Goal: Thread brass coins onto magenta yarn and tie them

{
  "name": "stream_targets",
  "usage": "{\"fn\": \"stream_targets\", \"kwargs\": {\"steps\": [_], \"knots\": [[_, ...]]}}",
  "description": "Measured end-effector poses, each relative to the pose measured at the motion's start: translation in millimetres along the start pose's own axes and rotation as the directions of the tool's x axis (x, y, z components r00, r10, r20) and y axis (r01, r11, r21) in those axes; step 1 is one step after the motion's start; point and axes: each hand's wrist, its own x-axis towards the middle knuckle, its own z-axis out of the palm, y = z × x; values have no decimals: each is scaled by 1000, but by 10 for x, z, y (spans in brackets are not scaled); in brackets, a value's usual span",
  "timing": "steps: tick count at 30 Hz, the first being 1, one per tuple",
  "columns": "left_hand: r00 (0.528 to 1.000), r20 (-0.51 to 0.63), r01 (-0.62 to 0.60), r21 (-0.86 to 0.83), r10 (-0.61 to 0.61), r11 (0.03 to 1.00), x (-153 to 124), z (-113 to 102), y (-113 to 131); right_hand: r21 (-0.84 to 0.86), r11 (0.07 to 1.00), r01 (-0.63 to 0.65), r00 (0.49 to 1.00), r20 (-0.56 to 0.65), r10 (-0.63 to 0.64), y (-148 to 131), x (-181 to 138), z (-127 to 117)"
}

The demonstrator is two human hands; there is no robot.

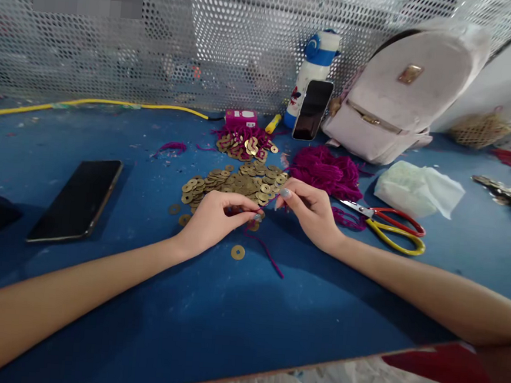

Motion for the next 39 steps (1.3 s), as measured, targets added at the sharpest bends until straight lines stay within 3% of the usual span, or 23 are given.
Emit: {"fn": "stream_targets", "kwargs": {"steps": [2, 5, 8, 12, 17, 24, 34, 39], "knots": [[1000, -14, -2, -15, 1, 1000, 0, -4, 4, -37, 999, 11, 998, -67, -13, 12, -7, 3], [999, -49, -20, -16, 19, 1000, -2, -8, 0, -189, 974, 125, 980, -132, -151, -14, -32, 1], [995, -82, -66, -27, 64, 997, -3, -12, -13, -358, 898, 257, 961, -1, -275, -80, -62, 6], [989, -99, -118, -77, 110, 990, -4, -18, -19, -457, 828, 325, 945, 184, -270, -119, -69, 34], [984, -94, -156, -78, 149, 985, -5, -20, -15, -340, 909, 240, 944, 299, -137, -28, -19, 48], [987, -82, -146, -73, 140, 986, -16, -27, -23, -120, 991, 59, 966, 259, -26, 36, 27, 19], [993, -82, -88, -93, 80, 992, -21, -24, 33, -86, 993, 75, 933, 357, -40, -39, 17, 15], [995, -83, -62, -94, 55, 994, -26, -28, 45, -118, 987, 107, 940, 334, -62, -43, 18, 18]]}}
